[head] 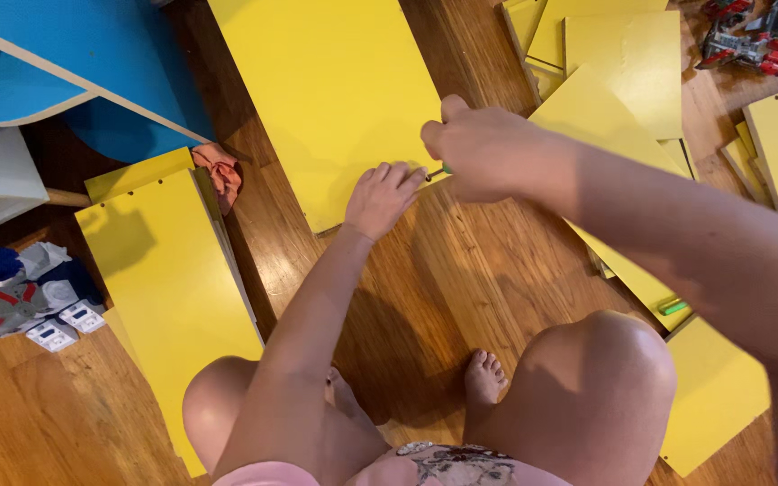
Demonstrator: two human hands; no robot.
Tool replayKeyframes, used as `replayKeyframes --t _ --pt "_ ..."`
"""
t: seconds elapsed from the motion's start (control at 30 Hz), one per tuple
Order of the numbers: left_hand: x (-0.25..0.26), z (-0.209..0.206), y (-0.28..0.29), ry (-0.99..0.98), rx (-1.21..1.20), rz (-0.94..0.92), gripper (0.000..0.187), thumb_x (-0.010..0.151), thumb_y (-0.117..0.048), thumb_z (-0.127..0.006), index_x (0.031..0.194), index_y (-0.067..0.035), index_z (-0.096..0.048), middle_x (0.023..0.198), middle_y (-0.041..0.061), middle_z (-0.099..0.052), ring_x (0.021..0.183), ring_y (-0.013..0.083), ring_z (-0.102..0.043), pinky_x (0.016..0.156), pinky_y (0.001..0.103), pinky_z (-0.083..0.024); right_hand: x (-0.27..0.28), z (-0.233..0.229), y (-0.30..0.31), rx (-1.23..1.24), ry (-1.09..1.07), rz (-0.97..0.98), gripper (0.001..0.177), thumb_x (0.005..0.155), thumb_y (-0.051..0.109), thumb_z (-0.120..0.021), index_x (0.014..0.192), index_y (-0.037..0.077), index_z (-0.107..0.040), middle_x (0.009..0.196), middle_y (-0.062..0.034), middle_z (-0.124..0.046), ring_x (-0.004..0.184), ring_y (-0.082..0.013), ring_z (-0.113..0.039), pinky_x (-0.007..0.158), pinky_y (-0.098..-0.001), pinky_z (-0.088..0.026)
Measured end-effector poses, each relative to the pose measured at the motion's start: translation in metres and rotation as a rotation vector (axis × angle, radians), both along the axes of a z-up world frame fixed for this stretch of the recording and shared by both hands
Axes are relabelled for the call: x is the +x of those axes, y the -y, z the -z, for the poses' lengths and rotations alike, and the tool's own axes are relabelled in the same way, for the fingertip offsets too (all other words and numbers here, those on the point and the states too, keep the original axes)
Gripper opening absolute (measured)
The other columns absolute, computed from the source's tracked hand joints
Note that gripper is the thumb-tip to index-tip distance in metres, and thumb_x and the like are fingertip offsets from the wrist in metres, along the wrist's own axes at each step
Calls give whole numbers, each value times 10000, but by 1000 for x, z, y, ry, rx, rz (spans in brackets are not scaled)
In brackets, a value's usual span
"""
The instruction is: The person is assembling a piece of furniture using a screwdriver. They are screwing screws into yellow wooden panels, aligning them, and securing them together.
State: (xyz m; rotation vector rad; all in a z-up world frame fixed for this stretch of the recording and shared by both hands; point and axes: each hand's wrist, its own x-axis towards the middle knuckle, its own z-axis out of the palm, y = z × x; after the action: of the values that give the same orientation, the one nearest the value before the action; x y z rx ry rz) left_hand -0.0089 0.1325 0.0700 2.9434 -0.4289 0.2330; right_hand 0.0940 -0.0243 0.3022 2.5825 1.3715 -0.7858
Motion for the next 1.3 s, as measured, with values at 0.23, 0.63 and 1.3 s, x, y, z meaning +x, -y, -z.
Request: replayKeyframes --t 0.23,0.63,1.3 --pt "-15 -10 -17 -228 69 -84 662 914 -299 -703 1515 -237 -434 1305 108 -516 1102 263 -583 932 425 -516 -14 -14 20 303 100 -156 332 931 276 -708 1100 2 -628 895 -206 -696 810 -381 -720 687 -484 -579" --pt "-21 9 -24 -89 160 1 609 977 -323 -638 1541 -215 -438 1328 85 -529 1084 238 -604 904 384 -541 -8 -9 26 258 307 -365 230 780 136 -721 989 45 -691 965 -141 -695 911 -308 -715 714 -405 -603" --pt "29 -37 15 -78 -401 -6 289 1011 -328 -566 983 -85 -719 906 117 -727 852 329 -685 740 470 -549 -4 -28 22 365 146 -257 288 857 265 -735 1029 43 -670 932 -176 -680 817 -381 -698 690 -480 -557"
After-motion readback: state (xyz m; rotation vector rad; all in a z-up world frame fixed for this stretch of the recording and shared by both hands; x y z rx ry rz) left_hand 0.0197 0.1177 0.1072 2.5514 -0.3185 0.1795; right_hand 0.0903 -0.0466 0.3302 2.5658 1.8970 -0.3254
